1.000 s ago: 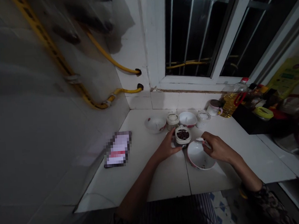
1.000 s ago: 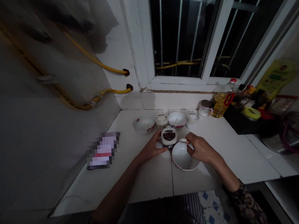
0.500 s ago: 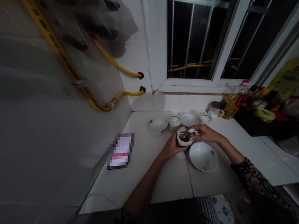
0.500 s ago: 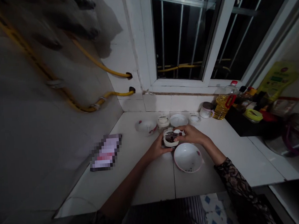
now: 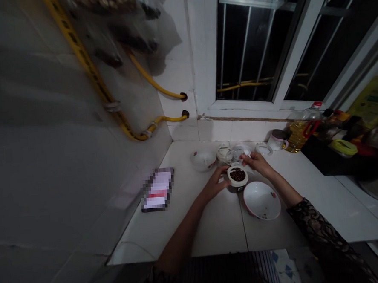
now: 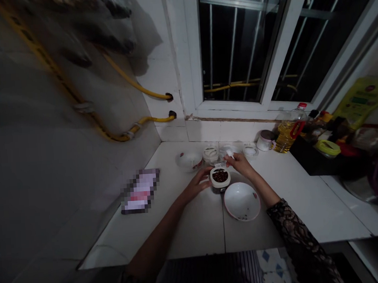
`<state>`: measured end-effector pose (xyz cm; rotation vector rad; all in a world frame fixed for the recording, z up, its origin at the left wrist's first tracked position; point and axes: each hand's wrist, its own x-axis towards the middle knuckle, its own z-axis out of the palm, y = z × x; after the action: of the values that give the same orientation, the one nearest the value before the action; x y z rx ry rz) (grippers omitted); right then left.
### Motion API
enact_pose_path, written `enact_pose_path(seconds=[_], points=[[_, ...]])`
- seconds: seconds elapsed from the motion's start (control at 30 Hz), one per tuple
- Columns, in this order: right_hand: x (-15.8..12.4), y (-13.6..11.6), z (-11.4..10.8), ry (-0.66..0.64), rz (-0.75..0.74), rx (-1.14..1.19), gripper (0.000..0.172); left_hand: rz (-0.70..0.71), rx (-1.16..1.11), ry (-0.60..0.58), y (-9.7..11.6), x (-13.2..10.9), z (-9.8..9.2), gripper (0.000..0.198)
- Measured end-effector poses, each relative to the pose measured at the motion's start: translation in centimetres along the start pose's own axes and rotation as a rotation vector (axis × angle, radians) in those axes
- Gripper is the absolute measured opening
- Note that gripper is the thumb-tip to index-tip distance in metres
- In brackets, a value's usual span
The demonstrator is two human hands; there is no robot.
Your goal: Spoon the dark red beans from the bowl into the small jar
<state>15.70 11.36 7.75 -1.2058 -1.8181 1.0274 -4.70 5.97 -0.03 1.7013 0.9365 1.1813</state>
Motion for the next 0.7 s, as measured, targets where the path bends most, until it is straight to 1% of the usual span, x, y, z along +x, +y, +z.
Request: enact_pose_path(seconds=[0.13, 0.23, 0.33, 0.5, 0.6, 0.7], points=[[0.1, 0.2, -0.1, -0.018, -0.022, 0.011, 0.051, -0.022, 0.017, 0.050, -0.4, 1.6, -0.9, 0.046], [0.4, 0.3, 0.0, -0.043, -0.048, 0.021, 0.050, -0.024, 0.059, 0.049, -0.2, 3.1, -0.6, 0.040], [0.6, 0.1, 0.2, -0.080, -0.072, 0.029, 0.047, -0.023, 0.119, 0.022, 0.2, 4.2, -0.3, 0.032], [0.7, -0.2, 0.6, -0.112, -0.084, 0.037, 0.048, -0.007, 0.232, -0.057, 0.8, 4.7, -0.1, 0.033], [0.6, -0.4, 0.5, -0.114, -0.075, 0.037, 0.050, 0.022, 0.301, -0.073, 1.2, 4.9, -0.1, 0.033], [-0.4, -0.7, -0.3, -0.086, -0.060, -0.028, 0.051, 0.056, 0.354, -0.071, 1.5, 5.1, -0.3, 0.029]])
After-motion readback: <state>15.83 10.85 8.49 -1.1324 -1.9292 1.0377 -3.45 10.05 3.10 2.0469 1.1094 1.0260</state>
